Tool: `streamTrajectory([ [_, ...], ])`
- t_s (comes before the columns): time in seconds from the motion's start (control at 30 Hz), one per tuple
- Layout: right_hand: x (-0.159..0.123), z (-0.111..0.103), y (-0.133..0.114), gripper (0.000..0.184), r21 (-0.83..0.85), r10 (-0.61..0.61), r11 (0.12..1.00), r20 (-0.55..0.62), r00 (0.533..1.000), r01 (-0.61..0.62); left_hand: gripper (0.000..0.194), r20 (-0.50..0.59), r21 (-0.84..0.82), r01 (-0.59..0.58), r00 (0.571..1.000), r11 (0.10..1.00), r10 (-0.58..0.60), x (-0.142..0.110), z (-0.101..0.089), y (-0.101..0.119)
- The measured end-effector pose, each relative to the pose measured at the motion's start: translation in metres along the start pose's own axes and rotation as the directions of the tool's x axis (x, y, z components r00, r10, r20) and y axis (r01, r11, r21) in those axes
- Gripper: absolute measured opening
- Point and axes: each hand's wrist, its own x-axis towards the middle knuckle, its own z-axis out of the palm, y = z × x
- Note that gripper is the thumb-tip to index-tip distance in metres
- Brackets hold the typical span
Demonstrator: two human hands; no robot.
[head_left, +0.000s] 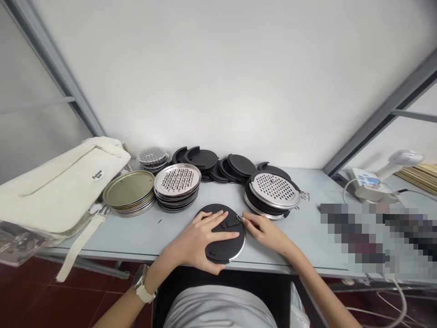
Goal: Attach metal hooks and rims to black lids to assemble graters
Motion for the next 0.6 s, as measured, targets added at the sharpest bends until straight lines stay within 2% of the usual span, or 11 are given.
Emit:
streamTrajectory([
  [0.2,0.001,0.007,-0.002,0.026,0.082,0.028,0.996,-0.112,0.993,-0.019,0.08,-0.024,0.032,-0.001,1.0,0.999,0.002,0.002,0.003,0.001],
  [0.37,0.002,0.013,-0.002,0.017,0.047,0.032,0.999,-0.185,0.982,-0.024,0.079,-0.021,0.056,-0.003,1.0,0.998,0.004,0.002,0.002,0.002],
  [0.6,0.005,0.016,-0.002,0.029,-0.021,0.034,0.999,-0.215,0.976,-0.039,0.081,-0.016,0.063,-0.005,1.0,0.998,0.006,0.001,0.001,0.003],
])
